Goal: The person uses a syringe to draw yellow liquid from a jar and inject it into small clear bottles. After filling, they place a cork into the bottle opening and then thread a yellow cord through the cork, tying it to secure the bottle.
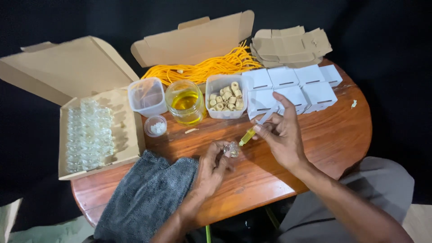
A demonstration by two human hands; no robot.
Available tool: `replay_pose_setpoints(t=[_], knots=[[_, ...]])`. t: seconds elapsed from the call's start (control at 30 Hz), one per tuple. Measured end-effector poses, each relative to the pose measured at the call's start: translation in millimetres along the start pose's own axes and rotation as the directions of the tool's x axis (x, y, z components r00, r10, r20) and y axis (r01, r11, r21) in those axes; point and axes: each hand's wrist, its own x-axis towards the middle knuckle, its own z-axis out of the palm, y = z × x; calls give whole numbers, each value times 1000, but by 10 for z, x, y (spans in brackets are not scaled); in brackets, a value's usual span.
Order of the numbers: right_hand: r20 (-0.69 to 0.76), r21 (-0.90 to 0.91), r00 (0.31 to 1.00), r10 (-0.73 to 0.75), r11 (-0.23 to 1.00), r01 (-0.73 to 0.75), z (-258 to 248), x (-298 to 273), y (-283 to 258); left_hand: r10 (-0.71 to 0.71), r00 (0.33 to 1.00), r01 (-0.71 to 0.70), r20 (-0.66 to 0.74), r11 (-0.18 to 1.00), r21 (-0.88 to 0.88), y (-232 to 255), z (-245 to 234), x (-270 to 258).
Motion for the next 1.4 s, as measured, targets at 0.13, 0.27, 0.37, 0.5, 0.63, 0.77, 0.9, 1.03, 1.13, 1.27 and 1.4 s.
replay_pose_setpoints(t=[0.13, 0.27, 0.37, 0.5, 0.63, 0.77, 0.9, 1.03, 1.13, 1.27, 1.4], knots=[[12, -12, 1000, -22, 1000, 22, 40, -45, -14, 8, 1000, -7, 26, 999, -51, -253, 1, 20], [3, -17, 996, -89, 996, 89, 67, -69, 30, 40, 999, -39, 6, 997, -73, -461, 9, 26], [7, -23, 992, -124, 992, 124, 84, -79, 54, 17, 1000, -17, -3, 999, -34, -447, 19, 20], [15, -70, 985, -170, 983, 171, 87, -98, 98, -18, 1000, 18, -20, 1000, -7, -482, 48, 16], [46, -131, 977, -210, 968, 214, 67, -133, 120, -12, 996, 20, -92, 997, 78, -268, 87, 5], [79, -145, 971, -226, 961, 235, 63, -143, 140, 8, 995, 10, -104, 986, 168, -271, 81, -1], [95, -149, 967, -238, 957, 250, 79, -141, 125, 43, 994, -26, -98, 985, 173, -315, 67, 1], [110, -161, 960, -258, 948, 273, 81, -136, 110, 2, 994, 18, -113, 985, 171, -260, 71, 2], [124, -169, 955, -270, 942, 289, 71, -127, 126, -11, 994, 32, -113, 982, 187, -229, 79, 7], [145, -207, 946, -289, 926, 315, 77, -139, 123, -23, 993, 45, -116, 980, 192, -275, 89, 3], [155, -198, 935, -320, 917, 347, 85, -136, 105, 0, 991, 29, -132, 976, 215, -320, 81, 9]])
